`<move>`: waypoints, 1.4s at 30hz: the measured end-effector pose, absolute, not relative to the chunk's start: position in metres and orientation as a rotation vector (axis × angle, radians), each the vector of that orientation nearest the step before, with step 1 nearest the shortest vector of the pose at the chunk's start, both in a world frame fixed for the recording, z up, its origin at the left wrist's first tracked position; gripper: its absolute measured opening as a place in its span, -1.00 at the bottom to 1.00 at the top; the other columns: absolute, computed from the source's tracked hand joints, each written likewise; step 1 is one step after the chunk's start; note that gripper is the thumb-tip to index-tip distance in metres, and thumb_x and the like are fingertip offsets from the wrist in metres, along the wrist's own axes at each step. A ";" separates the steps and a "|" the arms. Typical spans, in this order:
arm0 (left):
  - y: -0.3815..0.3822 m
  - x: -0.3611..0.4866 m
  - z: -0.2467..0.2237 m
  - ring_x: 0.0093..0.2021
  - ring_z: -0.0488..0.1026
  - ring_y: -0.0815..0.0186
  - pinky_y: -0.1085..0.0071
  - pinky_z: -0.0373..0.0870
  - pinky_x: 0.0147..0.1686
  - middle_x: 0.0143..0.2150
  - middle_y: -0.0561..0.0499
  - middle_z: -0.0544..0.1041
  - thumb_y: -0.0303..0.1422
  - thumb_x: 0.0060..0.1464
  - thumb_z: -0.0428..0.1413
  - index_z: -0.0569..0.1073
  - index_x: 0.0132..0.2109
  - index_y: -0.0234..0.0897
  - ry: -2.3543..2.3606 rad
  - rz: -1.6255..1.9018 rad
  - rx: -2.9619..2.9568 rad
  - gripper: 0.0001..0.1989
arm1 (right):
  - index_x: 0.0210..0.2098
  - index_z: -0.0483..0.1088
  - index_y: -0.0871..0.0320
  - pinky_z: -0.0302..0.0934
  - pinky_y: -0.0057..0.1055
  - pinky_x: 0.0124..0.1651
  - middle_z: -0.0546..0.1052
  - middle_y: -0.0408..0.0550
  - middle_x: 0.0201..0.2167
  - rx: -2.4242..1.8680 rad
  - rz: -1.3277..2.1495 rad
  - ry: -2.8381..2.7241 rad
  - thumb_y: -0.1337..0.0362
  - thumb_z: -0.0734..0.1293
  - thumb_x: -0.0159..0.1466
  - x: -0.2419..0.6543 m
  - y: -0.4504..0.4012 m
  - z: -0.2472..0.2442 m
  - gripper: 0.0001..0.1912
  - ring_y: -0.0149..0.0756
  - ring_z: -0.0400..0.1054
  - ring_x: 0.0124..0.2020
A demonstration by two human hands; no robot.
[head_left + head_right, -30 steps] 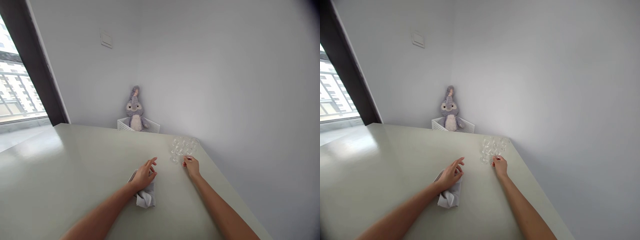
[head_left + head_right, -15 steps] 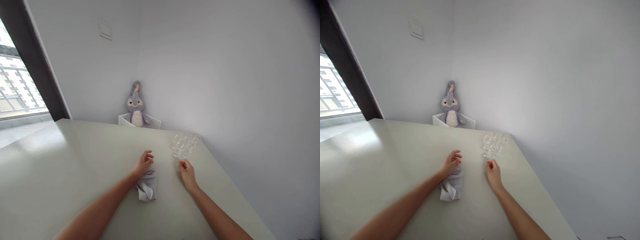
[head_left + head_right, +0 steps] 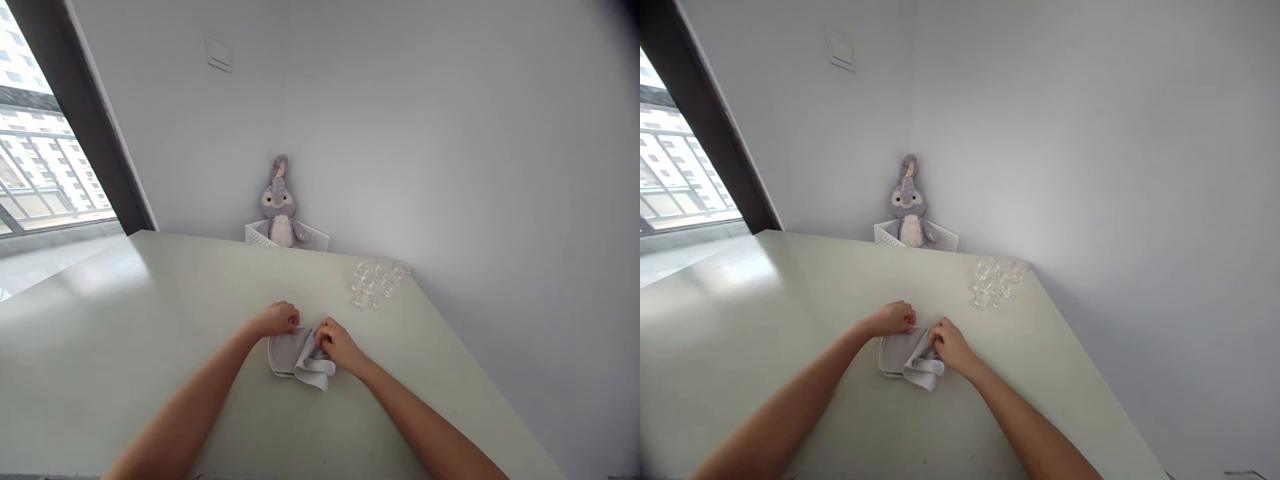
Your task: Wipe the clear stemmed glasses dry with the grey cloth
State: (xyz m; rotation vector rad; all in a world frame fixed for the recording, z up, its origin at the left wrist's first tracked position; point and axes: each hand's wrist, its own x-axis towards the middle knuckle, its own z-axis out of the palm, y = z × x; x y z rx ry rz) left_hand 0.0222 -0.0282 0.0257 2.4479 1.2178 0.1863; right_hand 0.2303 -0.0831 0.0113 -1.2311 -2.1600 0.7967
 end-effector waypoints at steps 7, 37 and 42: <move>-0.039 0.036 0.037 -0.36 0.34 0.37 0.51 0.17 -0.44 -0.35 0.09 0.43 -0.33 -0.04 -0.05 0.33 -0.31 -0.20 1.158 0.196 2.402 -0.87 | -0.11 0.29 0.05 0.08 -0.49 -0.37 0.39 -0.13 -0.33 -1.253 0.775 -2.205 0.28 0.15 0.18 0.232 -0.114 0.037 -0.72 -0.41 0.24 -0.43; -0.089 0.070 0.006 0.10 0.18 0.16 0.27 0.13 0.06 0.08 -0.15 0.29 -0.28 0.04 -0.04 0.30 0.03 -0.25 1.186 0.448 2.664 -0.61 | -0.38 0.40 0.10 0.06 -0.44 -0.35 0.44 -0.09 -0.47 -1.148 0.399 -2.519 0.21 0.08 0.26 0.252 -0.147 0.069 -0.71 -0.36 0.25 -0.43; -0.089 0.092 -0.019 0.24 -0.20 -0.01 0.09 -0.10 0.13 0.25 -0.27 -0.06 0.08 -0.01 -0.22 0.03 0.20 -0.37 1.249 0.384 2.733 -0.24 | -0.51 0.36 0.14 0.06 -0.47 -0.41 0.40 -0.14 -0.57 -1.364 0.535 -2.107 0.16 0.08 0.23 0.280 -0.120 0.043 -0.66 -0.40 0.22 -0.53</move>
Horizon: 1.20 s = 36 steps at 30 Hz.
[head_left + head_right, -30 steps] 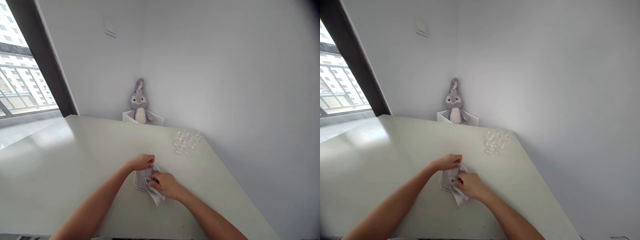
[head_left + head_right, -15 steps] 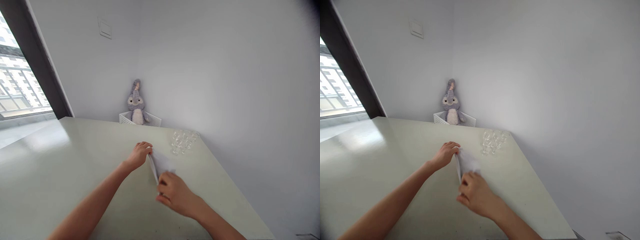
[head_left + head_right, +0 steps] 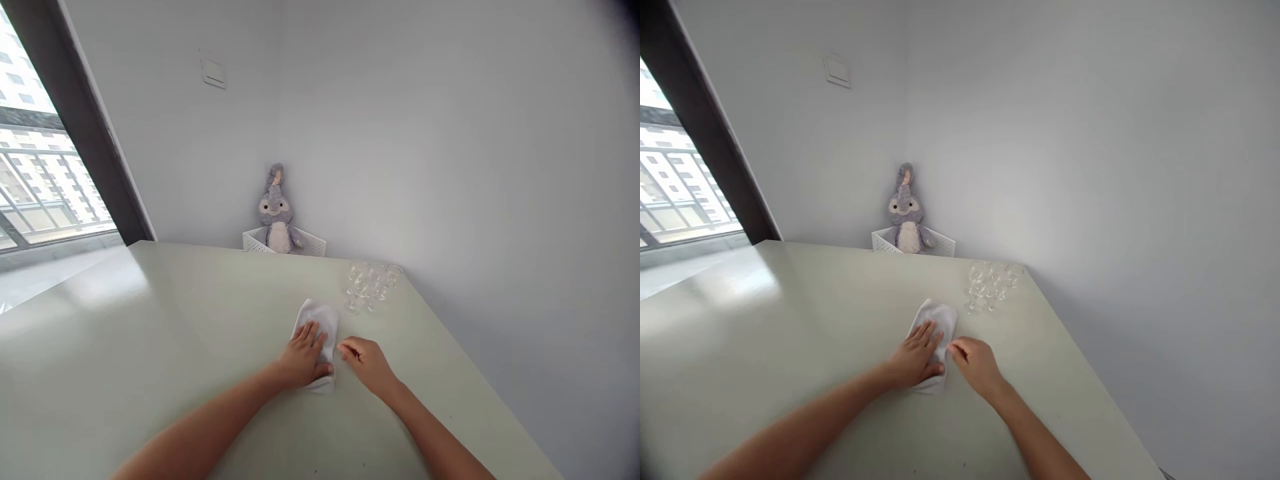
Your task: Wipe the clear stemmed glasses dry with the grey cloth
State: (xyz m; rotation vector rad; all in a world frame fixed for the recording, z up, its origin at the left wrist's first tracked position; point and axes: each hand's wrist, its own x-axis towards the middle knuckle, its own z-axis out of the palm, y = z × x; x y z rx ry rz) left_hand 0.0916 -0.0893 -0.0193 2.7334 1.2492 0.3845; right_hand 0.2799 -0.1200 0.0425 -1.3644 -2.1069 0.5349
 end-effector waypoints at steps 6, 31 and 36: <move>-0.017 0.107 -0.020 0.24 -0.18 0.03 0.12 -0.15 0.15 0.25 -0.24 -0.03 0.05 0.05 -0.30 0.07 0.19 -0.35 1.369 0.333 2.687 -0.30 | -0.59 0.30 0.17 0.03 -0.49 -0.54 0.33 -0.20 -0.67 -1.509 0.782 -1.762 0.11 0.10 0.19 0.298 -0.106 0.010 -0.64 -0.45 0.12 -0.66; 0.002 -0.233 0.039 0.15 0.05 0.03 0.05 0.03 0.00 0.17 -0.21 0.17 -0.10 0.12 -0.29 0.12 0.13 -0.35 2.814 0.009 1.354 -0.46 | -0.53 0.35 0.10 0.09 -0.43 -0.46 0.37 -0.14 -0.58 -1.436 0.584 -2.088 0.19 0.06 0.23 0.294 -0.117 0.010 -0.67 -0.36 0.21 -0.54; -0.022 -0.268 0.038 0.18 0.00 -0.05 0.05 0.08 -0.01 0.21 -0.29 0.05 -0.08 0.12 -0.37 0.02 0.18 -0.43 2.956 -0.022 0.991 -0.38 | -0.51 0.36 0.09 0.10 -0.42 -0.45 0.38 -0.15 -0.58 -1.452 0.540 -2.121 0.18 0.06 0.23 0.293 -0.113 0.006 -0.67 -0.35 0.22 -0.54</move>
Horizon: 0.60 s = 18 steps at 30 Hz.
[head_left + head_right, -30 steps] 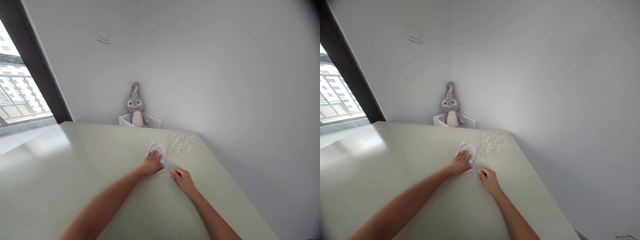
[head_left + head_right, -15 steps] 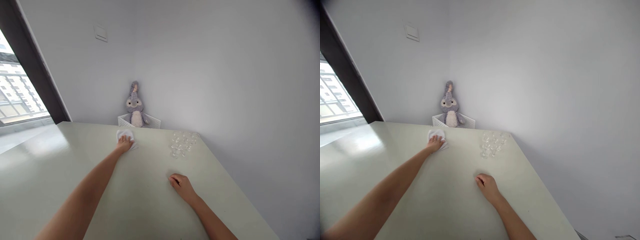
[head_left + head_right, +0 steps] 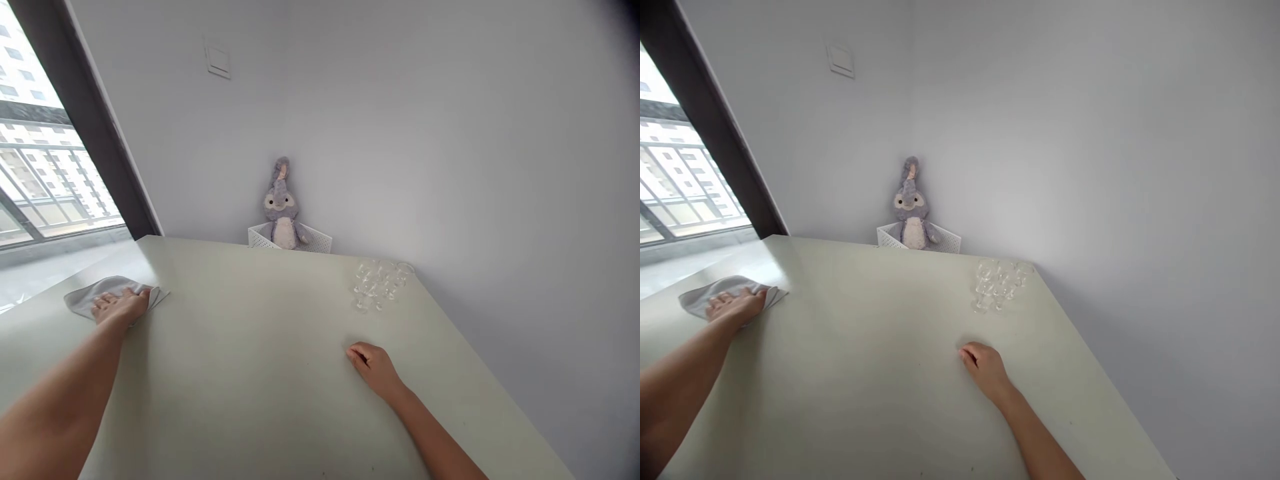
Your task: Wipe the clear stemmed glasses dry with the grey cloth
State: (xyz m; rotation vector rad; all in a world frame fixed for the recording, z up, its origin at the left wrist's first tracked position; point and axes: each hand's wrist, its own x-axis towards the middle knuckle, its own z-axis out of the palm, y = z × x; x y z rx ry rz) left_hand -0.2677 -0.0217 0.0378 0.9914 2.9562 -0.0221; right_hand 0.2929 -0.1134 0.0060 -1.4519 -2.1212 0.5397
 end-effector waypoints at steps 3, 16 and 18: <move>-0.016 -0.255 0.031 0.18 -0.10 -0.20 -0.03 0.10 -0.05 0.22 -0.45 -0.08 -0.07 0.11 -0.37 0.02 0.17 -0.55 2.934 -0.010 1.008 -0.33 | -0.51 0.36 0.09 0.10 -0.42 -0.43 0.39 -0.15 -0.57 -1.443 0.501 -2.153 0.19 0.06 0.23 0.292 -0.111 0.005 -0.67 -0.35 0.23 -0.53; -0.045 0.014 -0.009 0.25 -0.24 0.04 0.12 -0.19 0.16 0.25 -0.27 -0.04 -0.14 0.10 -0.15 0.09 0.18 -0.39 1.828 0.200 2.491 -0.43 | -0.46 0.37 0.11 0.13 -0.42 -0.39 0.43 -0.12 -0.52 -1.458 0.423 -2.134 0.19 0.05 0.24 0.295 -0.113 0.008 -0.67 -0.33 0.27 -0.49; -0.089 0.054 -0.009 0.25 -0.27 -0.01 0.08 -0.20 0.16 0.25 -0.29 -0.06 -0.12 0.10 -0.18 0.07 0.18 -0.43 1.383 0.285 2.706 -0.41 | -0.45 0.38 0.11 0.14 -0.42 -0.37 0.45 -0.10 -0.50 -1.457 0.415 -2.119 0.17 0.05 0.24 0.297 -0.113 0.006 -0.66 -0.32 0.29 -0.47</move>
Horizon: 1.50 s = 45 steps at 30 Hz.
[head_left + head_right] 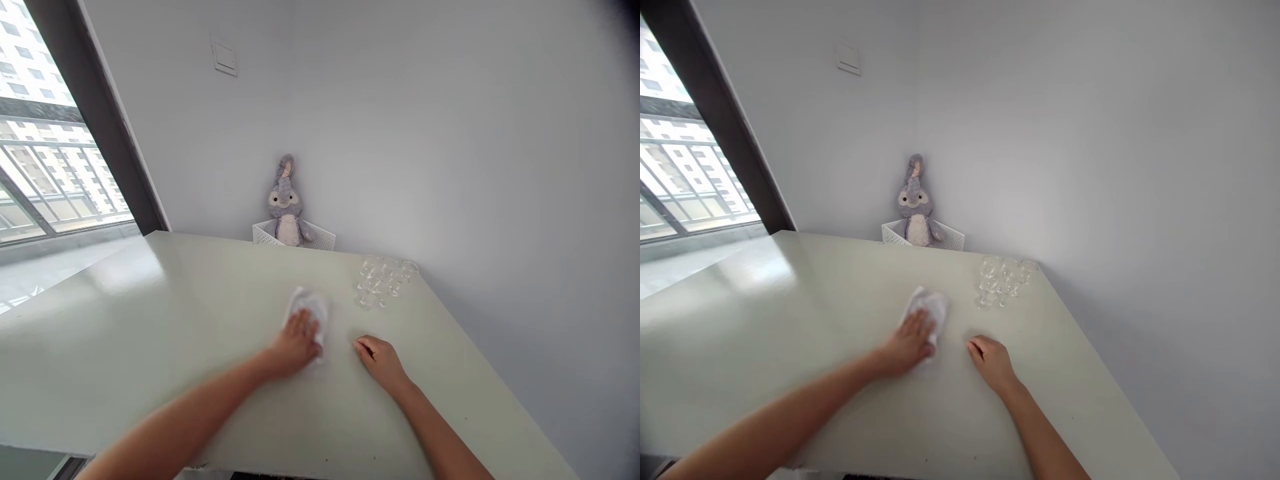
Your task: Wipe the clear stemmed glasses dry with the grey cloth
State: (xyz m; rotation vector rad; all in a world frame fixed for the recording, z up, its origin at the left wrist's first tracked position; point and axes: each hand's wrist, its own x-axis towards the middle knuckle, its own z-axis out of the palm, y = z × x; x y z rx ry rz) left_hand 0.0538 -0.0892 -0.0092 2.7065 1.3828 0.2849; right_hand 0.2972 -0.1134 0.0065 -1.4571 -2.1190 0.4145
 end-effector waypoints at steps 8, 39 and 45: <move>-0.189 0.066 0.010 0.25 -0.23 0.06 0.16 -0.04 0.15 0.28 -0.17 -0.21 -0.05 0.04 -0.10 -0.06 0.23 -0.27 0.793 0.296 2.862 -0.32 | -0.50 0.37 0.13 0.15 -0.45 -0.42 0.42 -0.11 -0.57 -1.413 0.377 -2.111 0.15 0.04 0.25 0.300 -0.113 0.004 -0.63 -0.35 0.27 -0.52; -0.172 0.061 0.042 -0.39 0.25 0.32 0.37 0.17 -0.39 -0.42 -0.02 0.36 -0.31 0.10 -0.11 0.33 -0.17 -0.23 0.521 0.629 2.930 -0.80 | 0.01 0.27 0.16 0.03 -0.20 0.08 0.30 0.00 0.04 -1.332 0.257 -2.426 0.22 0.12 0.23 0.241 -0.133 0.003 -0.62 -0.19 0.15 0.01; -0.142 0.045 0.050 -0.52 0.23 0.38 0.43 0.11 -0.48 -0.54 0.03 0.33 -0.47 0.13 -0.19 0.32 -0.11 -0.25 0.783 0.714 2.867 -0.75 | -0.02 0.28 0.14 0.12 -0.25 -0.04 0.33 -0.01 0.01 -1.739 -0.051 -2.307 0.18 0.07 0.24 0.331 -0.122 -0.001 -0.62 -0.18 0.17 -0.06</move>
